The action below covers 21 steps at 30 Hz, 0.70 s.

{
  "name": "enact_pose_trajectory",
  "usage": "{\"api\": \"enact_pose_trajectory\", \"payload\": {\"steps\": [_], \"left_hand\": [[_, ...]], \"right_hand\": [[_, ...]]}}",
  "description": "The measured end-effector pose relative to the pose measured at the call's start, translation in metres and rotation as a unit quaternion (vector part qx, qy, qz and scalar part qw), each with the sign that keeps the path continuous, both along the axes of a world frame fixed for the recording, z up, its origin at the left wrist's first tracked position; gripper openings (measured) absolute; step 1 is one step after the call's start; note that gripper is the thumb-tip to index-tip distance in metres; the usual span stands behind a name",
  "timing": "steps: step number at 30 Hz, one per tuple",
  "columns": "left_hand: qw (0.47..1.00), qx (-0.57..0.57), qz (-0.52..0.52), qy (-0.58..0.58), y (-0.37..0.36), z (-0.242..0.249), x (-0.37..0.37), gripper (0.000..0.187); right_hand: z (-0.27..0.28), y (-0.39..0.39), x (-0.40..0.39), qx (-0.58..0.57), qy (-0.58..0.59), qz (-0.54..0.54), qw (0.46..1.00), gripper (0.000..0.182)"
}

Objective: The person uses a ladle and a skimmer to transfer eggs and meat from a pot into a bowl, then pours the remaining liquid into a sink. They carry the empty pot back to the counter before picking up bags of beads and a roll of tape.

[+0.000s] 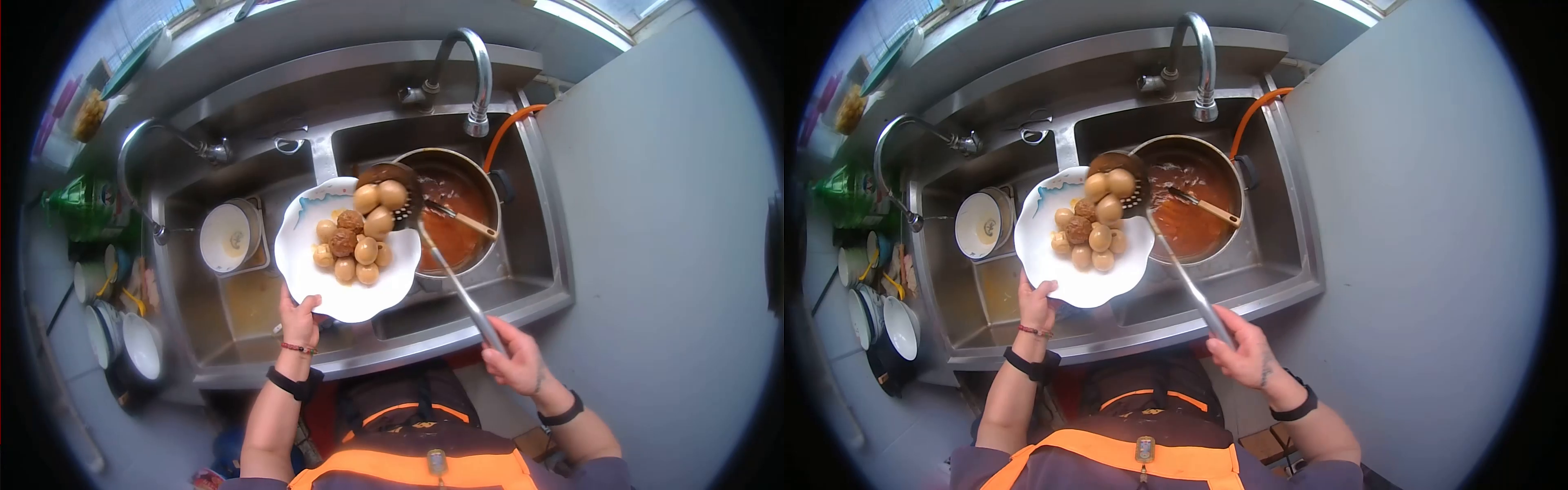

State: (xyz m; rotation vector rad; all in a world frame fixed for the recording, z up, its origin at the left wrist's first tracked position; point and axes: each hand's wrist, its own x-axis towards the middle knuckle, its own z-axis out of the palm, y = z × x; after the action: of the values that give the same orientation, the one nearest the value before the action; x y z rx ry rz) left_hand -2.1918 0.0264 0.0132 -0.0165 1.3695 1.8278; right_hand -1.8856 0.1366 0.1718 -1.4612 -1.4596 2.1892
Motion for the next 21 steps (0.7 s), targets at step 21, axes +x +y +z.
{"api": "enact_pose_trajectory", "payload": {"steps": [21], "left_hand": [[0.998, -0.002, 0.039, 0.040, -0.027, -0.004, 0.010, 0.063]], "right_hand": [[-0.182, 0.161, 0.046, 0.492, -0.287, 0.133, 0.811, 0.036]]}}
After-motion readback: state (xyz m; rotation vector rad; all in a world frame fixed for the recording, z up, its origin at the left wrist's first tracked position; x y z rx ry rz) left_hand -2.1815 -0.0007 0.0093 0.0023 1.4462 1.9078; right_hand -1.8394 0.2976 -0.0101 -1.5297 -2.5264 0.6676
